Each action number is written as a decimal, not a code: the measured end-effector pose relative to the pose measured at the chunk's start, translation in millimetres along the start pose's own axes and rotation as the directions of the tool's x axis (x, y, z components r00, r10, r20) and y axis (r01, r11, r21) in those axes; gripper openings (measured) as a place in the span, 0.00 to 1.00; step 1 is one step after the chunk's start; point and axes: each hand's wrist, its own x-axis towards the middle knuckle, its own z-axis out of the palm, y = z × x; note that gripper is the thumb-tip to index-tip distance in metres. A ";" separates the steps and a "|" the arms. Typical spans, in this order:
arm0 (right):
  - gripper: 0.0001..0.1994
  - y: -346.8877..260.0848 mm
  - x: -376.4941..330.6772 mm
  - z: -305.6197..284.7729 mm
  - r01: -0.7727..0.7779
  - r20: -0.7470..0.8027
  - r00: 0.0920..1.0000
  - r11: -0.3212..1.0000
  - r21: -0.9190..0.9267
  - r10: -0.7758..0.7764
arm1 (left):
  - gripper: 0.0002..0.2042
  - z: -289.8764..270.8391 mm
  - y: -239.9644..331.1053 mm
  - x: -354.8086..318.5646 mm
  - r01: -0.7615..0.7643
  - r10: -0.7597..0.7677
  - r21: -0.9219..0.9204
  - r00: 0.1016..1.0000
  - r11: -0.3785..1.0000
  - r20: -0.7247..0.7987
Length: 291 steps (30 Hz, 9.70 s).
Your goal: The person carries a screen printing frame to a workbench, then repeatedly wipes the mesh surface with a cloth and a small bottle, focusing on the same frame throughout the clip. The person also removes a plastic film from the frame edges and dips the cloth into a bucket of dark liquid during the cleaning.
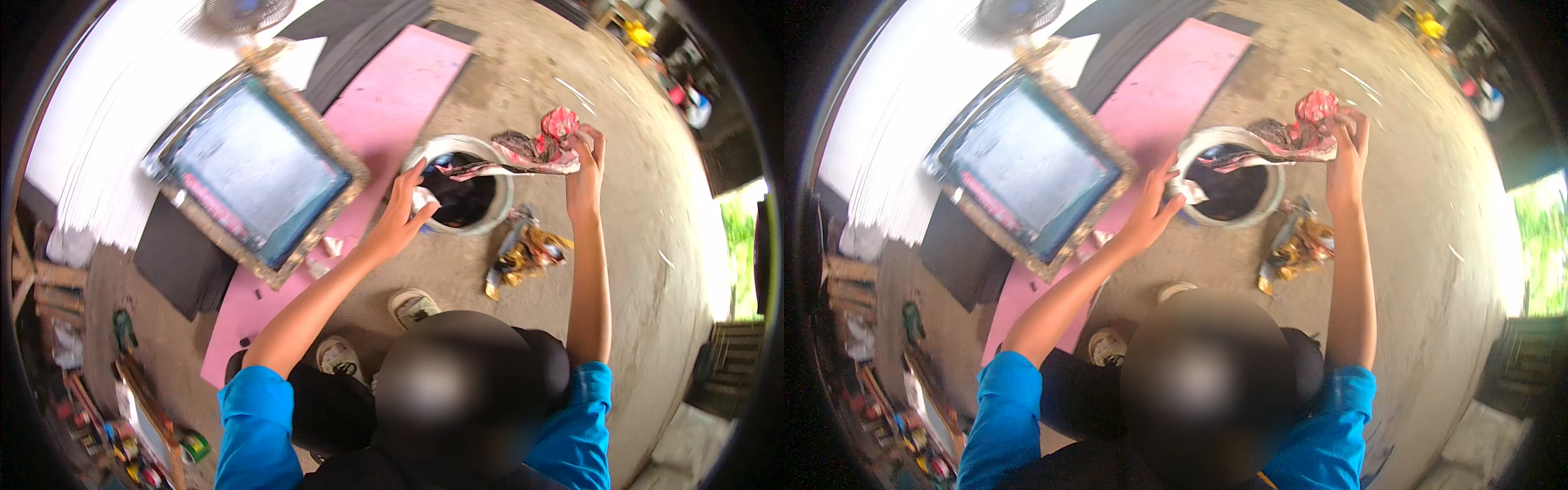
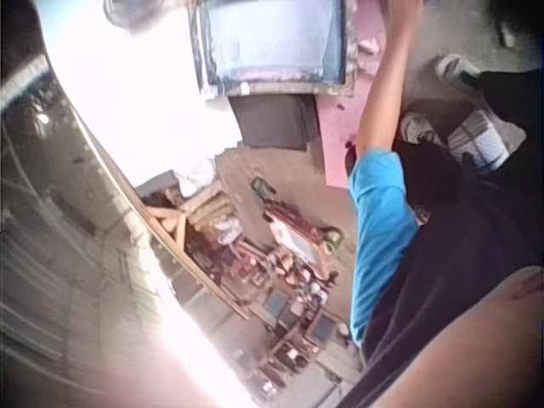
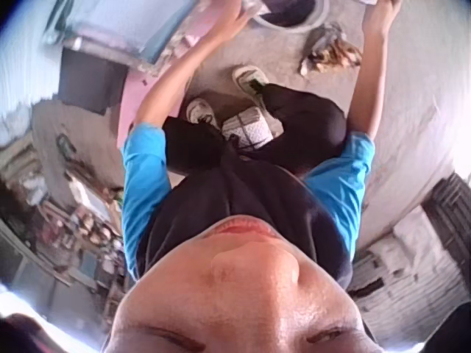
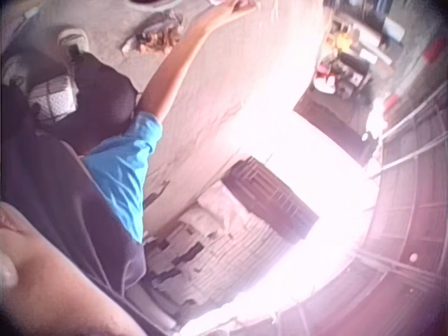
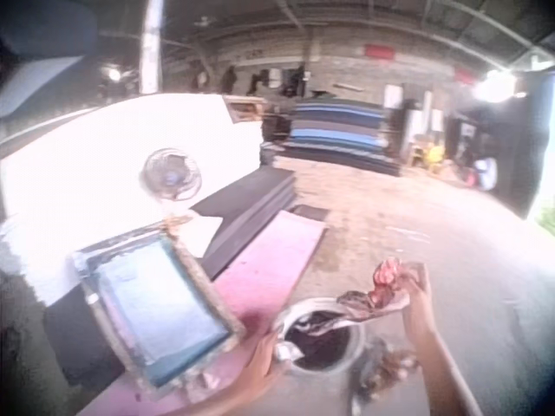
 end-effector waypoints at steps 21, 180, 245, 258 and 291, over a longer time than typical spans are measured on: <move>0.18 263.5 -102.8 -221.8 -0.283 -0.175 0.957 0.601 -0.747 0.233 | 0.36 304.2 -135.9 8.9 -0.062 -0.035 0.228 0.917 0.972 0.397; 0.36 66.2 -135.0 323.4 0.963 0.947 0.068 0.269 0.020 -0.313 | 0.19 -191.3 60.6 -124.2 0.114 0.063 0.085 0.189 0.990 -0.980; 0.14 -44.7 26.7 372.1 0.719 0.570 0.667 0.614 -0.325 -0.480 | 0.30 -257.3 61.9 -112.5 -0.172 -0.014 -0.076 0.334 0.982 -0.943; 0.38 273.3 -10.3 300.3 0.393 0.710 0.688 0.744 -0.541 0.153 | 0.36 -229.3 -66.2 -164.0 0.760 -0.064 0.246 0.352 0.602 -0.934; 0.14 298.2 -196.7 215.1 0.752 0.948 0.072 0.607 -0.256 0.310 | 0.38 -147.8 -63.7 -305.6 0.500 -0.194 0.545 0.831 0.673 -0.522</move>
